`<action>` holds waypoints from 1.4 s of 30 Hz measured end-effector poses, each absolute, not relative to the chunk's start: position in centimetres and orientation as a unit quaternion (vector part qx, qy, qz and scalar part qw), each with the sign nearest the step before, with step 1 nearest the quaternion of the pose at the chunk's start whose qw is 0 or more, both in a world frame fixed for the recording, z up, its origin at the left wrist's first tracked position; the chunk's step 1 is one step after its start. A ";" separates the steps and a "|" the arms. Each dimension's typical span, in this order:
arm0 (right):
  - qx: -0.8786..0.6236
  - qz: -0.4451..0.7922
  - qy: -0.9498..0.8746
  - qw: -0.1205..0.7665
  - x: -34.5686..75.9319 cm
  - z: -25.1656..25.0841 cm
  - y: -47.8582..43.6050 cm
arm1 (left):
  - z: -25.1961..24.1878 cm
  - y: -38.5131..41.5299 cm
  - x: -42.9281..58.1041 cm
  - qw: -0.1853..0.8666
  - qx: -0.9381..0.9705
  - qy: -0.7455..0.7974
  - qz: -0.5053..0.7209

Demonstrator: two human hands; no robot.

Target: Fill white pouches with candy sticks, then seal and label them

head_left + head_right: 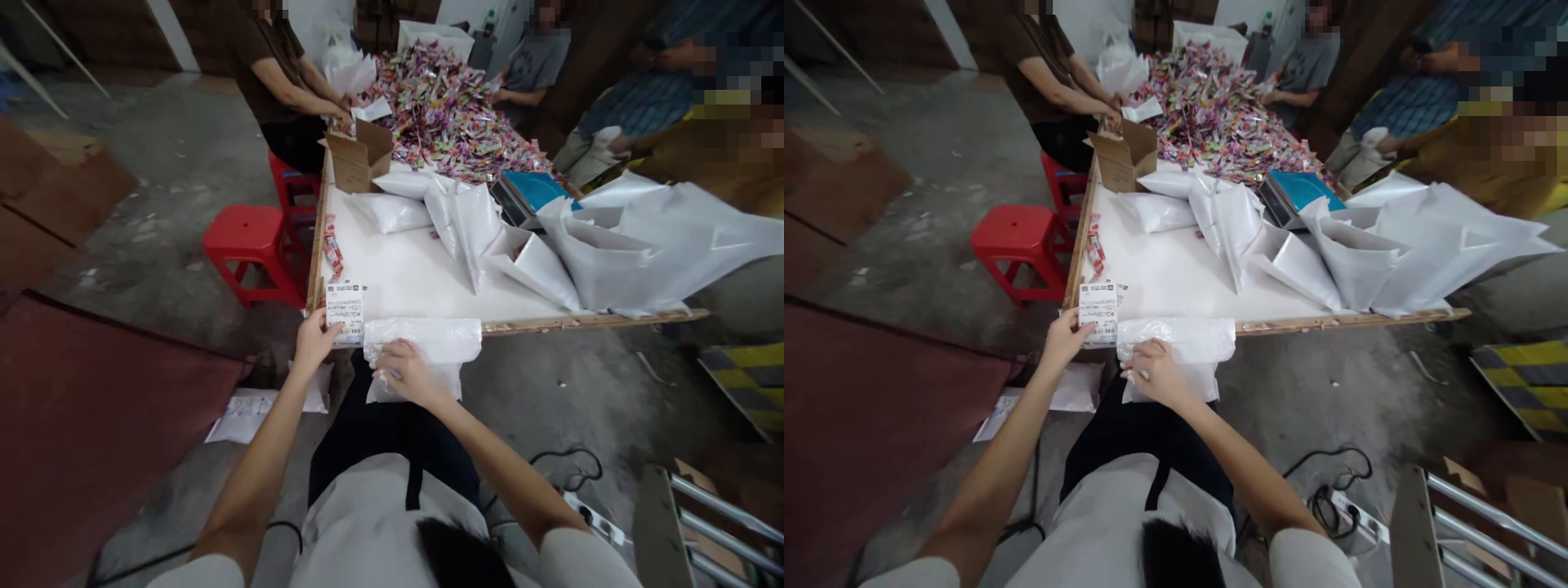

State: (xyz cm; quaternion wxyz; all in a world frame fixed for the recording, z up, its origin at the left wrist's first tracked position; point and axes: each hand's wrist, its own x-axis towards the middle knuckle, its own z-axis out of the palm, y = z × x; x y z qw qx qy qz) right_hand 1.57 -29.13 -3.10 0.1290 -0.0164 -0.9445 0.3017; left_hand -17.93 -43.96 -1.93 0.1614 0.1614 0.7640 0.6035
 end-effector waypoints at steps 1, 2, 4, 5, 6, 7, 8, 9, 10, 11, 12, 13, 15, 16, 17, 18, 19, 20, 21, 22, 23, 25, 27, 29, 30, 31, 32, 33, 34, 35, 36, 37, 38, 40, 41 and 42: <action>-0.057 0.351 -0.919 0.170 1.1 -2.8 -29.0 | -1.4 -44.7 -17.6 0.185 0.165 0.730 0.637; -0.097 0.397 -0.888 0.209 0.4 -2.5 -29.0 | -0.7 -45.7 -17.3 0.213 0.169 0.697 0.663; -0.153 0.486 -0.822 0.253 -1.7 -1.9 -29.3 | 0.4 -47.6 -16.5 0.275 0.185 0.655 0.679; -0.162 0.533 -0.792 0.250 -3.0 -1.7 -29.7 | 0.8 -48.4 -16.1 0.305 0.194 0.649 0.670; -0.163 0.578 -0.763 0.238 -4.4 -1.4 -30.1 | 1.2 -49.1 -15.9 0.332 0.204 0.647 0.656; -0.159 0.616 -0.738 0.224 -5.6 -1.2 -30.6 | 1.4 -49.5 -15.8 0.355 0.213 0.646 0.641; -0.153 0.643 -0.719 0.216 -6.7 -1.1 -31.0 | 1.6 -49.6 -15.8 0.373 0.218 0.642 0.633; -0.144 0.659 -0.707 0.215 -7.4 -1.0 -31.4 | 1.7 -49.4 -16.0 0.387 0.214 0.632 0.636; -0.132 0.666 -0.702 0.216 -7.8 -0.9 -31.8 | 1.8 -49.0 -16.3 0.400 0.200 0.616 0.648; -0.116 0.665 -0.705 0.217 -8.0 -0.7 -32.0 | 1.9 -48.3 -16.7 0.412 0.176 0.596 0.666; -0.099 0.661 -0.712 0.216 -7.9 -0.5 -32.1 | 2.0 -47.4 -17.3 0.422 0.149 0.577 0.684; -0.085 0.652 -0.722 0.212 -7.8 -0.2 -32.0 | 2.2 -46.4 -18.0 0.428 0.122 0.563 0.697; -0.074 0.633 -0.741 0.211 -7.7 0.8 -31.4 | 2.7 -44.2 -19.5 0.431 0.088 0.557 0.705; -0.074 0.626 -0.745 0.218 -7.8 1.4 -30.8 | 3.2 -43.2 -20.4 0.431 0.080 0.558 0.705; -0.076 0.622 -0.746 0.228 -8.2 2.0 -30.2 | 3.7 -42.2 -21.2 0.430 0.077 0.559 0.705; -0.078 0.619 -0.744 0.239 -8.6 2.7 -29.5 | 4.3 -41.4 -21.9 0.430 0.078 0.557 0.706; -0.079 0.617 -0.742 0.249 -9.1 3.4 -28.8 | 4.9 -40.7 -22.6 0.430 0.082 0.556 0.707; -0.081 0.611 -0.743 0.259 -9.5 4.0 -28.2 | 5.5 -40.2 -23.1 0.427 0.087 0.556 0.708; -0.085 0.602 -0.748 0.267 -9.8 4.5 -27.7 | 6.0 -39.8 -23.6 0.422 0.094 0.560 0.706; -0.090 0.589 -0.755 0.273 -10.0 5.0 -27.4 | 6.4 -39.6 -23.9 0.416 0.100 0.568 0.704; -0.096 0.575 -0.763 0.280 -10.0 5.3 -27.3 | 6.6 -39.4 -24.1 0.410 0.103 0.576 0.700; -0.106 0.551 -0.775 0.292 -9.6 5.5 -27.5 | 6.8 -39.4 -24.2 0.398 0.102 0.587 0.698; -0.114 0.542 -0.776 0.301 -9.1 5.4 -28.0 | 6.8 -39.3 -24.2 0.385 0.092 0.587 0.706; -0.119 0.547 -0.770 0.305 -9.1 5.2 -28.2 | 7.0 -39.3 -24.1 0.373 0.086 0.577 0.722; -0.119 0.553 -0.765 0.308 -9.4 5.2 -28.0 | 7.1 -39.2 -24.1 0.371 0.088 0.568 0.729; -0.116 0.558 -0.760 0.314 -10.0 5.2 -27.7 | 7.2 -39.2 -24.0 0.372 0.095 0.560 0.735; -0.111 0.562 -0.754 0.321 -10.7 5.3 -27.2 | 7.3 -39.3 -23.8 0.376 0.106 0.553 0.736; -0.106 0.566 -0.747 0.331 -11.6 5.5 -26.5 | 7.4 -39.4 -23.5 0.383 0.121 0.551 0.732; -0.103 0.570 -0.739 0.344 -12.5 5.8 -25.8 | 7.3 -39.6 -23.0 0.389 0.139 0.554 0.723; -0.102 0.574 -0.731 0.356 -13.3 6.0 -25.0 | 7.1 -39.9 -22.6 0.392 0.158 0.562 0.711; -0.103 0.578 -0.723 0.365 -13.9 6.2 -24.4 | 6.8 -40.3 -22.1 0.391 0.176 0.574 0.698; -0.105 0.582 -0.718 0.369 -14.2 6.2 -24.0 | 6.5 -40.5 -21.6 0.385 0.184 0.587 0.688; -0.108 0.585 -0.715 0.367 -14.2 6.0 -23.9 | 6.1 -40.8 -21.2 0.373 0.181 0.598 0.686; -0.113 0.592 -0.721 0.343 -13.6 5.0 -24.5 | 5.5 -40.8 -20.8 0.331 0.146 0.610 0.705; -0.112 0.596 -0.727 0.323 -13.1 4.2 -25.2 | 5.5 -40.6 -20.9 0.309 0.120 0.609 0.720; -0.108 0.598 -0.734 0.302 -12.5 3.5 -26.0 | 5.6 -40.4 -21.0 0.294 0.100 0.606 0.732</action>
